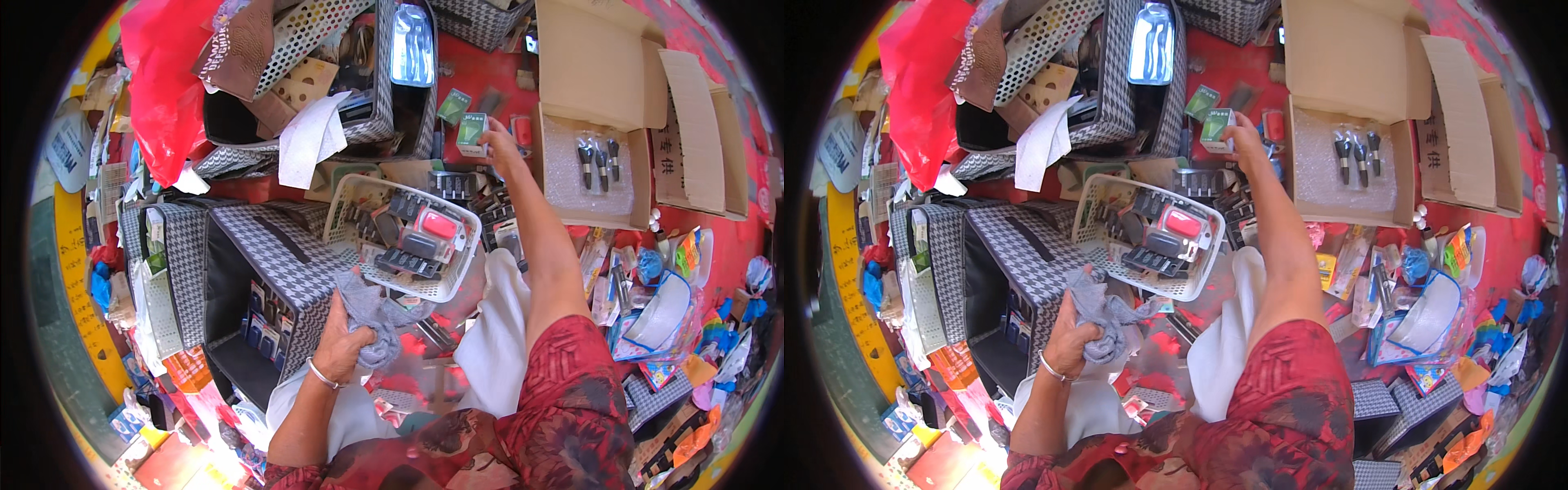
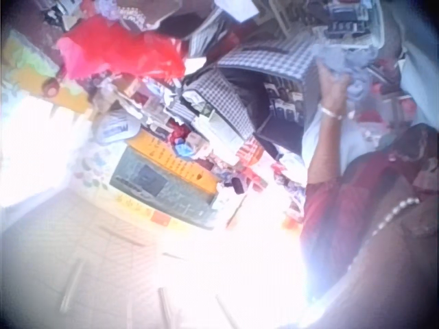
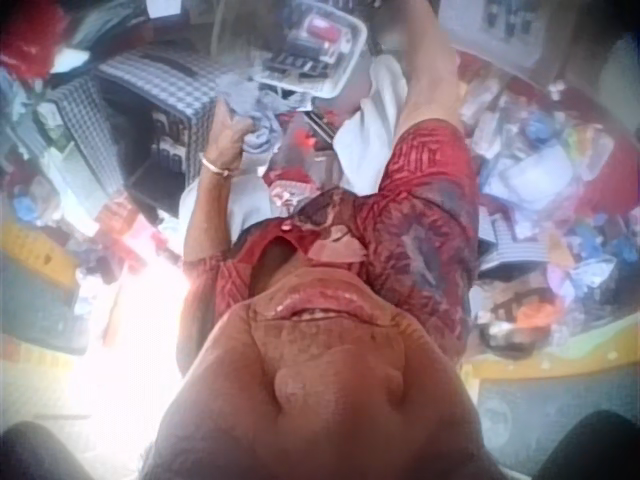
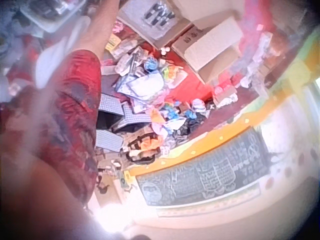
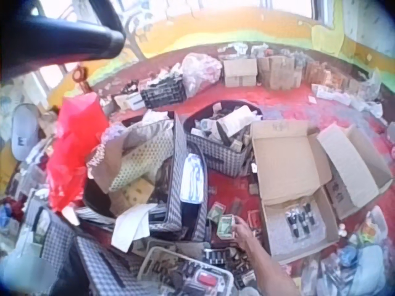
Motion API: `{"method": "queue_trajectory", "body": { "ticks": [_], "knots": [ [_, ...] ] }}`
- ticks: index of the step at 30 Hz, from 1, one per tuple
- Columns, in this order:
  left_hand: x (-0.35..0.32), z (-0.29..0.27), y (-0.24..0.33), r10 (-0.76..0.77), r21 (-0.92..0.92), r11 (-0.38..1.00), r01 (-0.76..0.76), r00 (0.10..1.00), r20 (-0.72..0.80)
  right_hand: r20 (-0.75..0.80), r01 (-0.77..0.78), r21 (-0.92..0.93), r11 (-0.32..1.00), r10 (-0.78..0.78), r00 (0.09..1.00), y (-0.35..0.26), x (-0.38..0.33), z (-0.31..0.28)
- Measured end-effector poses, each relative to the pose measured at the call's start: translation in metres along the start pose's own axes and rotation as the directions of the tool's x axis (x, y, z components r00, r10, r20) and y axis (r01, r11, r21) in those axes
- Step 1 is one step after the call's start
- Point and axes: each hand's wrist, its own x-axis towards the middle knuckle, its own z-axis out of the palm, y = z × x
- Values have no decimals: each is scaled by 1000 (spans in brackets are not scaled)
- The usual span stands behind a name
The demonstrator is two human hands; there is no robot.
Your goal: The person sits on the floor and wipes small product boxes with a cloth, then places them into a basket. They repeatedly pick up boxes, wipe them, and transfer them to the basket.
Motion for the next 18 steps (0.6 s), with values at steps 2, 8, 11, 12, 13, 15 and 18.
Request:
{"method": "queue_trajectory", "body": {
  "ticks": [2, 8, 11, 12, 13, 15, 18],
  "knots": [
    [-1, 1, 0, 149, 45, 988, -151, 988, 30, 370, -18, 328, 945, -111, 922, -16, -25, -11],
    [13, -1, -1, 131, -146, 979, -141, 989, -72, 601, -138, 506, 851, -233, 765, -50, -95, 19],
    [20, -5, -6, 235, -68, 966, -248, 960, -150, 732, 74, 174, 982, -180, 657, -64, -130, 50],
    [22, -6, -8, 198, -138, 965, -224, 964, -178, 729, 178, 28, 984, -141, 670, -66, -145, 59],
    [25, -7, -9, 167, -221, 953, -207, 968, -186, 770, 419, 27, 907, -286, 571, -60, -163, 76],
    [30, -10, -12, 198, -405, 884, -235, 971, -131, 806, 695, -155, 702, -317, 500, -42, -200, 114],
    [36, -16, -14, -1, -563, 811, -160, 962, -274, 802, 718, -380, 583, -179, 570, -30, -234, 141]
  ]
}}
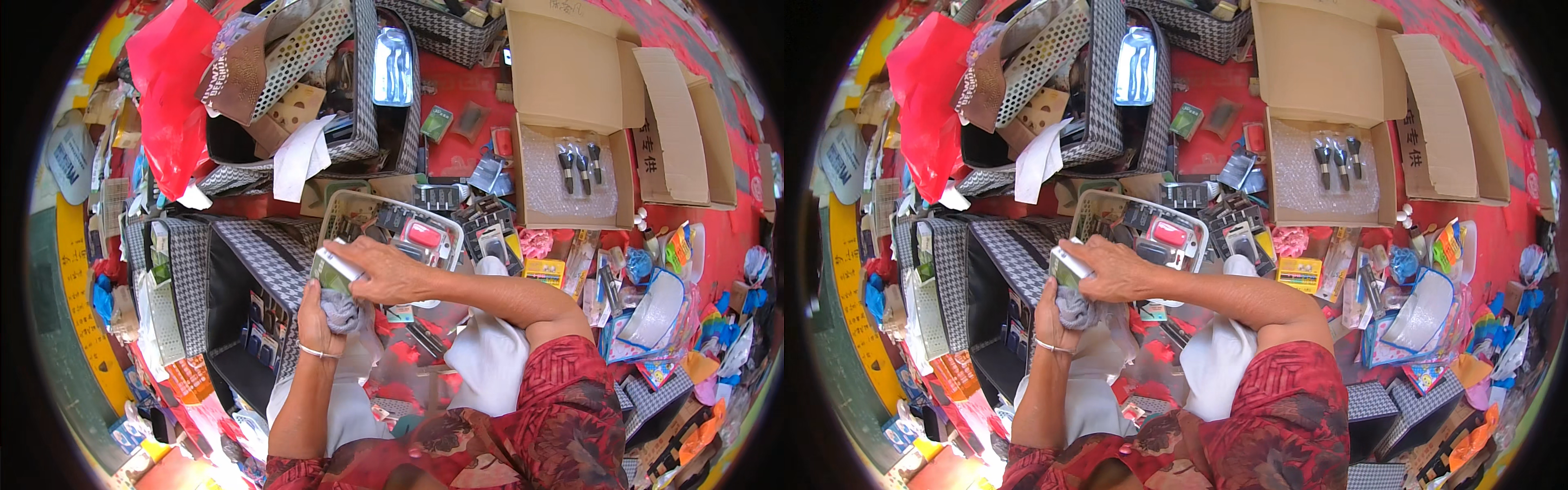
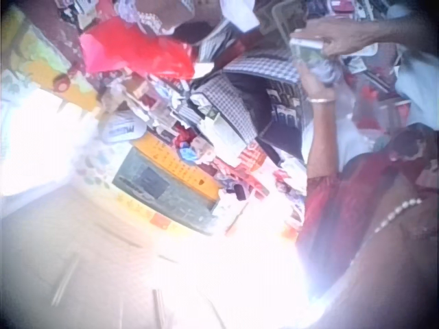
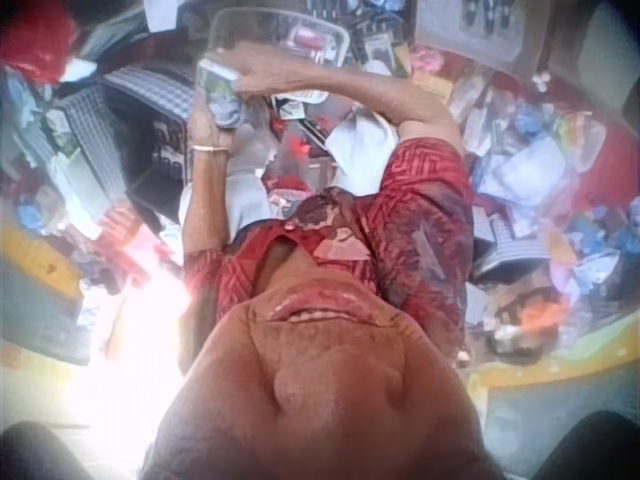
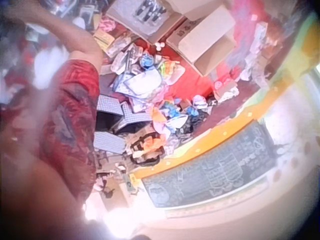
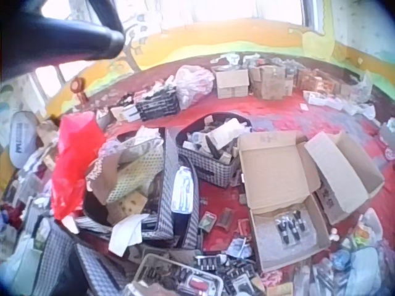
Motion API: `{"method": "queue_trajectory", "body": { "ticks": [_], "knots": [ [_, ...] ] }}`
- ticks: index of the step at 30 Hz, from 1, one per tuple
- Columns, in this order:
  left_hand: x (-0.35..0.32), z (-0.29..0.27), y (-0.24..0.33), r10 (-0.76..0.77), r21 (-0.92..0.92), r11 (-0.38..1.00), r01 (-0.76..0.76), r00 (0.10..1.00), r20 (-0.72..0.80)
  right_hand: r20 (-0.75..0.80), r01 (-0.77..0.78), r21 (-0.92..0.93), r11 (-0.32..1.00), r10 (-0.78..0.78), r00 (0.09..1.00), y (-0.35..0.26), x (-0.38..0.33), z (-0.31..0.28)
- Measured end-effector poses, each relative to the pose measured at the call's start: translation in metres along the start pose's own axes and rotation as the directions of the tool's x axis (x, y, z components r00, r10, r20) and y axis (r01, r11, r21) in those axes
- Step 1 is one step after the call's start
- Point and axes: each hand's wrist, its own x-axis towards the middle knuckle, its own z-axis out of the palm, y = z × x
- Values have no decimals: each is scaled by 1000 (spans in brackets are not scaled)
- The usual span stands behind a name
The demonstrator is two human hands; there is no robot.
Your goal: The person sits on the floor and wipes small product boxes with a cloth, then places them into a basket. They repeatedly pick up boxes, wipe them, and transfer them to the basket.
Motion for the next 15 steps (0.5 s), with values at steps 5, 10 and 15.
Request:
{"method": "queue_trajectory", "body": {
  "ticks": [5, 10, 15],
  "knots": [
    [3, -1, 10, 100, 139, 986, -97, 995, -17, 63, 90, 39, 995, -92, 994, -3, -6, -24],
    [-1, 12, 10, 88, 284, 951, -123, 987, 132, -316, 68, -139, 988, -109, 943, -16, -17, -36],
    [-12, 13, 6, -8, 250, 967, -57, 967, 254, -121, 139, 149, 979, -121, 985, -19, -11, -32]
  ]
}}
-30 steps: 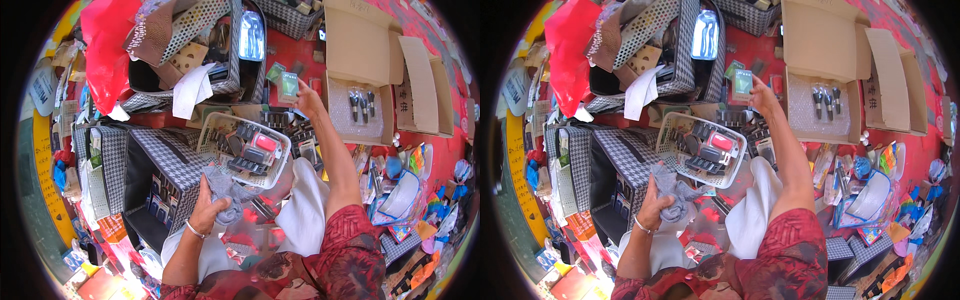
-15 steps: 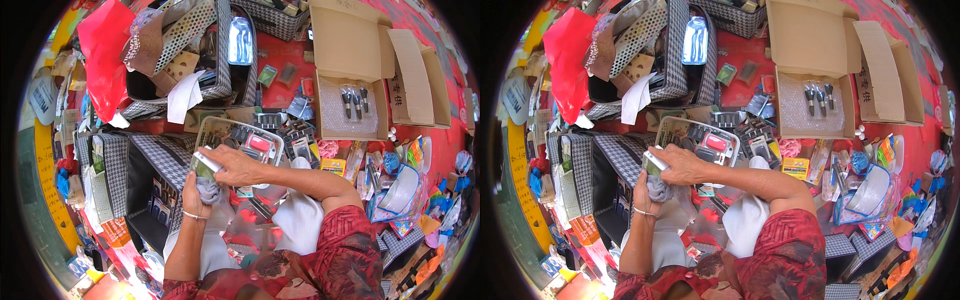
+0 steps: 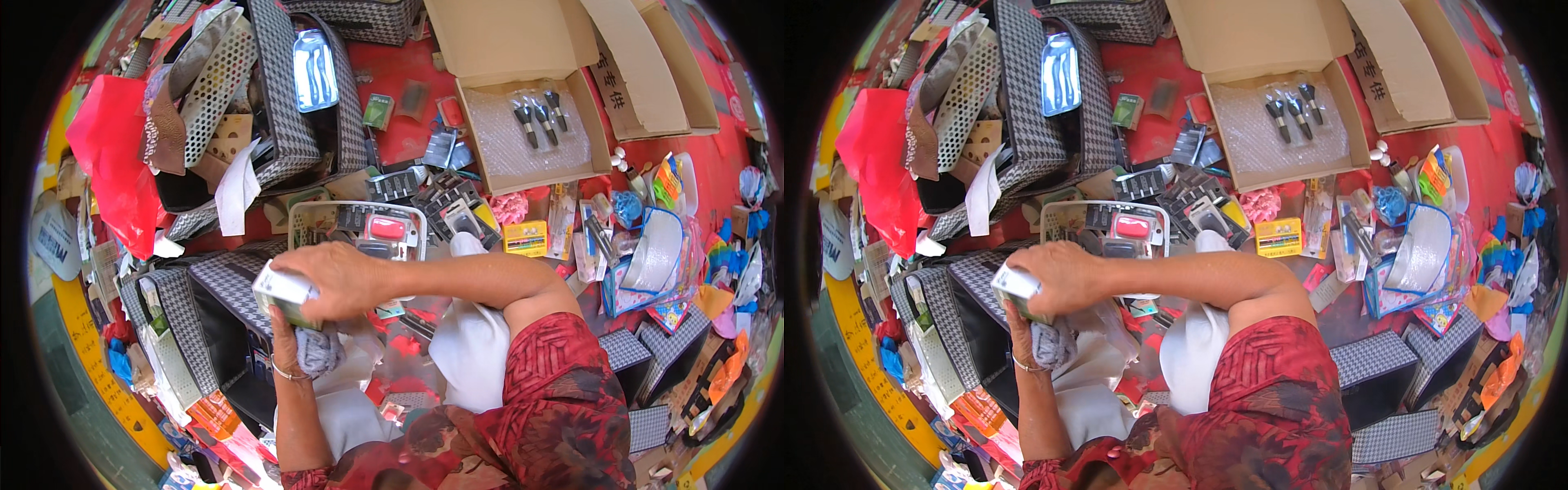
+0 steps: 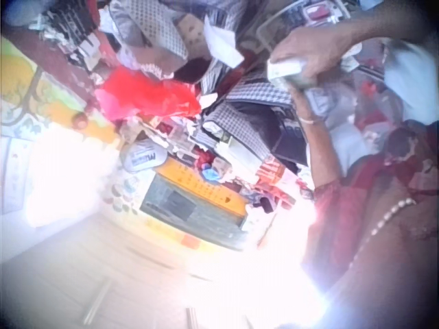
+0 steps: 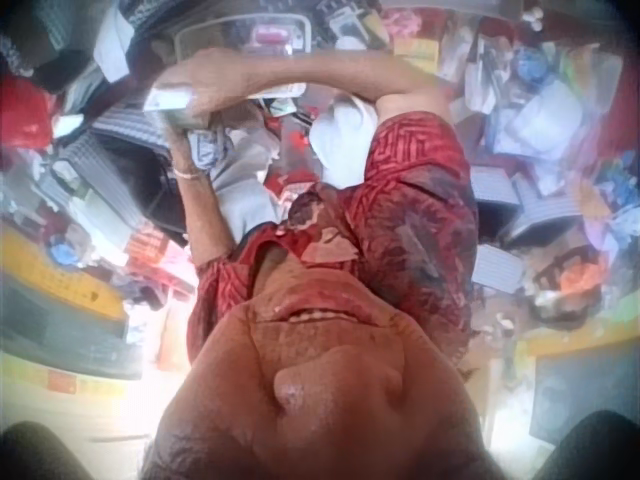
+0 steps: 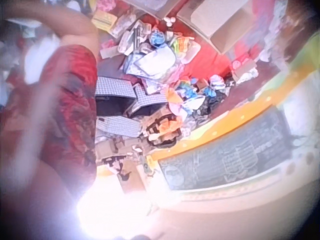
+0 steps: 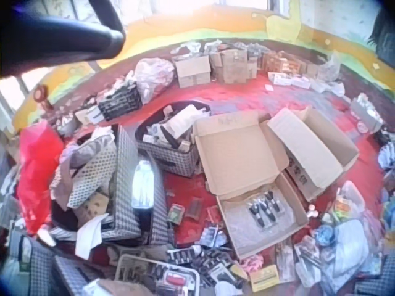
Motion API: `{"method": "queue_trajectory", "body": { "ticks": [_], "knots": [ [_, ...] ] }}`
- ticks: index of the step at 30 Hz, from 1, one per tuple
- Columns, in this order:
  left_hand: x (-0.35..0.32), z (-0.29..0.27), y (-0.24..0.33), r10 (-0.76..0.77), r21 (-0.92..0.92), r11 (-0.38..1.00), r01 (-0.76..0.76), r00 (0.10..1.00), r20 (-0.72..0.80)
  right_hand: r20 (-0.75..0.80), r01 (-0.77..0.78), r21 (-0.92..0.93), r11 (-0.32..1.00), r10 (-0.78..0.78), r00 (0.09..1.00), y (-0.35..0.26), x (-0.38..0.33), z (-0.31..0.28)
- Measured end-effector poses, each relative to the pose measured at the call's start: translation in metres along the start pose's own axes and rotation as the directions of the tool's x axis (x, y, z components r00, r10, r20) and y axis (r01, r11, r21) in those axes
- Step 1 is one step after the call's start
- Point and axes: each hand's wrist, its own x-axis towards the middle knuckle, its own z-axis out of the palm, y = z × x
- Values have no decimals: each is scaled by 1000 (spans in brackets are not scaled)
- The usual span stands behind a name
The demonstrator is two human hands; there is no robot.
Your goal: The person sits on the floor and wipes small product boxes with a cloth, then places them into a basket. They repeatedly pick up boxes, wipe them, and transfer them to the basket.
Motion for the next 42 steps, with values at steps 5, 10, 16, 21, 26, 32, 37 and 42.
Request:
{"method": "queue_trajectory", "body": {
  "ticks": [5, 10, 16, 21, 26, 32, 37, 42],
  "knots": [
    [8, 5, -1, 36, -177, 984, -32, 999, 22, -21, -29, 118, 993, 31, 999, 13, 4, 0],
    [6, 10, 9, 91, -149, 983, -103, 992, -87, -341, 313, -302, 900, -409, 846, 2, -10, 22],
    [12, -13, 13, 55, -283, 958, -52, 998, 3, 22, 541, -633, 554, -686, 727, 4, -8, 47],
    [9, -10, 19, 43, -271, 961, -47, 999, -21, 135, 656, -650, 384, -791, 597, 14, -2, 51],
    [10, -3, 32, 19, -248, 966, -75, 975, -220, -87, 539, -74, 839, -544, 834, 4, -2, 16],
    [12, -14, 24, 187, -242, 945, -218, 971, -146, -334, 92, 760, 644, 265, 904, -3, 2, -36],
    [5, 7, 18, 92, -117, 989, -90, 996, 13, -244, 17, 705, 709, 220, 944, -23, 14, -3],
    [-3, 18, 12, 82, -263, 962, -72, 996, 27, -252, 311, -29, 950, -308, 917, -21, 33, 34]
  ]
}}
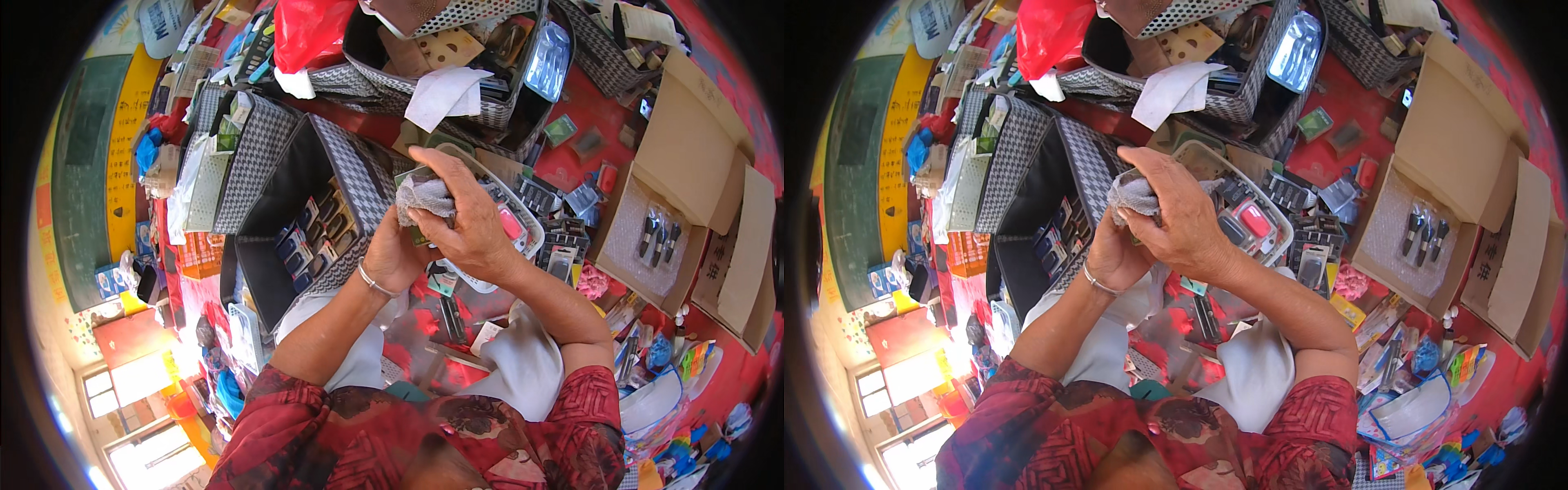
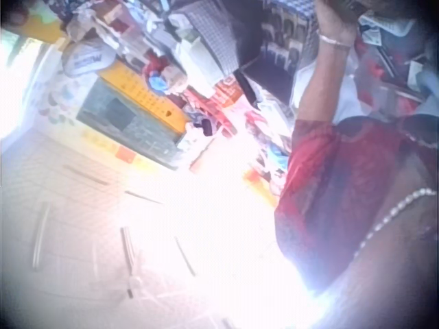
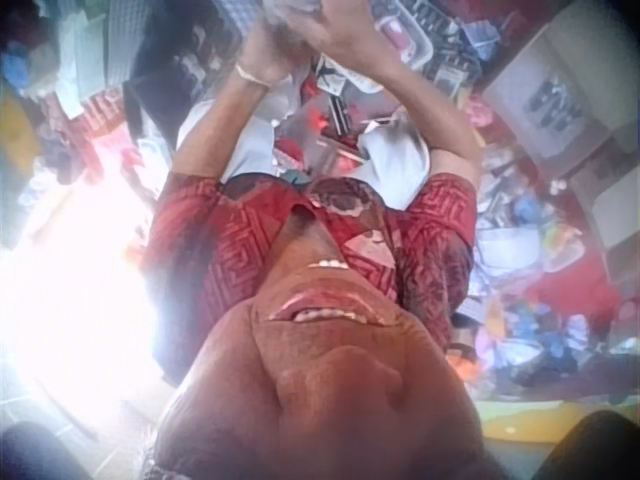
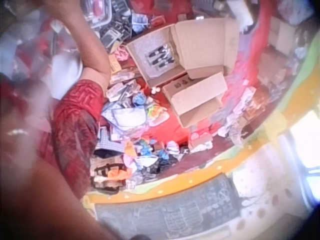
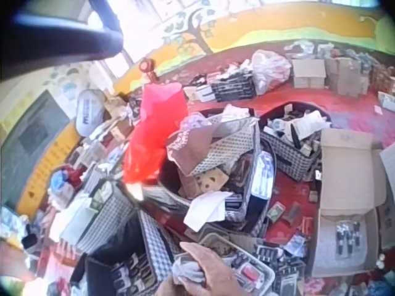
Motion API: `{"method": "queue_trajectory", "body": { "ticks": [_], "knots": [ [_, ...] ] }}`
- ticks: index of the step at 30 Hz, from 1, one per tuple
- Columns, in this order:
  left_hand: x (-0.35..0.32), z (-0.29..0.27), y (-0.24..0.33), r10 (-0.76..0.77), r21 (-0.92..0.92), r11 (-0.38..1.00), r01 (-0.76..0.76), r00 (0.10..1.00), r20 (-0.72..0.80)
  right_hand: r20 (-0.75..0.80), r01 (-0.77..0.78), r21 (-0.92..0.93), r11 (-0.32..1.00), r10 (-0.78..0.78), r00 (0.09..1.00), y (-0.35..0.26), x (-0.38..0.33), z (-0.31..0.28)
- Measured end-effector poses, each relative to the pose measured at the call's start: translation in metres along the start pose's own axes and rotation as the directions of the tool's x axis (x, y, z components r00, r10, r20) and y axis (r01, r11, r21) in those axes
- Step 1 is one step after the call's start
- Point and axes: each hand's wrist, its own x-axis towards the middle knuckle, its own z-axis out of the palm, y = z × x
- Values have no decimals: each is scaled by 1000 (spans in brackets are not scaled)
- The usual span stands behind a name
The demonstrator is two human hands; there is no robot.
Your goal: The person sits on the floor and wipes small product boxes with a cloth, then places them into a basket. They repeatedly pick up boxes, wipe them, and transfer them to the basket.
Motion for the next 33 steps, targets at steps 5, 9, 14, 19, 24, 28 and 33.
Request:
{"method": "queue_trajectory", "body": {
  "ticks": [5, 9, 14, 19, 24, 28, 33],
  "knots": [
    [1, -2, 0, 1, -30, 1000, -2, 1000, -9, 137, 98, -112, 989, -82, 987, 11, -5, -3],
    [7, -6, 11, -44, -80, 996, 41, 999, -32, 424, 261, -23, 965, -227, 877, 9, -15, -6],
    [9, -6, 4, 21, 67, 998, -18, 998, -56, 110, 127, -106, 986, -115, 987, 24, -9, -4],
    [7, -3, -5, 15, 271, 963, -10, 1000, -15, -210, -24, -278, 960, -37, 977, 55, 14, -11],
    [12, -8, 8, -160, 29, 987, 159, 986, 42, -223, -540, 284, 792, 602, 766, 69, 21, -35],
    [11, -11, 11, -203, -193, 955, 225, 971, 128, -183, -424, 316, 849, 493, 851, 50, -3, -22],
    [12, -13, 9, -154, -243, 961, 133, 986, -67, 37, 87, -72, 994, -85, 996, 24, -14, 2]
  ]
}}
